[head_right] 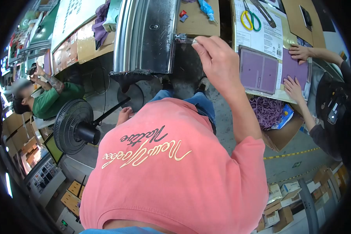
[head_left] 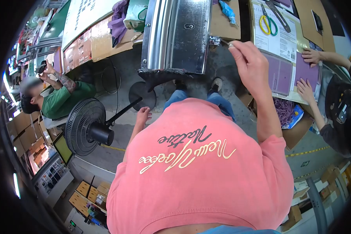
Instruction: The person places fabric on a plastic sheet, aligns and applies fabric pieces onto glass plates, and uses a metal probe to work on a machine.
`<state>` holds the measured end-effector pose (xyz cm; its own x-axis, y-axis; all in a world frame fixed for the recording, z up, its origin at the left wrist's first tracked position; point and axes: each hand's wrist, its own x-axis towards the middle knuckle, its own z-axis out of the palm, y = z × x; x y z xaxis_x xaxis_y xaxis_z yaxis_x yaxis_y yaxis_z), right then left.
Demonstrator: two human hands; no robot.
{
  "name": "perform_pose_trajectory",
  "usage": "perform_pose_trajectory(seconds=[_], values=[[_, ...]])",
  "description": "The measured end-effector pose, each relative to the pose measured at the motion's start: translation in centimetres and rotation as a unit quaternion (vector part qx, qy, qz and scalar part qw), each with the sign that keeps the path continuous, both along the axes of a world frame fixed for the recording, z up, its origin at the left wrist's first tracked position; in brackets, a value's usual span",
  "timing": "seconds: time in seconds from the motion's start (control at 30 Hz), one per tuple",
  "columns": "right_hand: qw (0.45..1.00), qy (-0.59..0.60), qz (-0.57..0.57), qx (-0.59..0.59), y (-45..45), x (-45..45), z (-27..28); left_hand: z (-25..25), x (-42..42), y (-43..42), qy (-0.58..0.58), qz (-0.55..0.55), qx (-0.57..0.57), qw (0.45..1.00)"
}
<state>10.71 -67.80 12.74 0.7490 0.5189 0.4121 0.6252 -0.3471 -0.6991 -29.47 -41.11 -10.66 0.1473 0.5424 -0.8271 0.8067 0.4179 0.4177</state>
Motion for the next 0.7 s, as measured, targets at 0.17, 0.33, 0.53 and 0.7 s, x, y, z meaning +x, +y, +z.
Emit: perform_pose_trajectory(seconds=[0.17,0.33,0.53,0.7], values=[[0.993,-0.069,0.024,-0.092,0.2,0.4,-0.8,0.3,-0.2,-0.5,-0.004,0.005,-0.002,1.0],[0.998,-0.007,0.034,-0.061,0.3,-0.5,0.4,0.6,-0.1,-0.6,-0.007,0.006,-0.002,1.0],[0.996,0.015,0.047,-0.075,-0.1,-0.7,0.2,0.9,-0.8,-1.5,-0.007,0.01,-0.006,1.0],[0.991,-0.045,0.042,-0.121,0.1,-0.5,-0.4,1.2,-1.6,-2.6,-0.008,0.016,-0.008,1.0]])
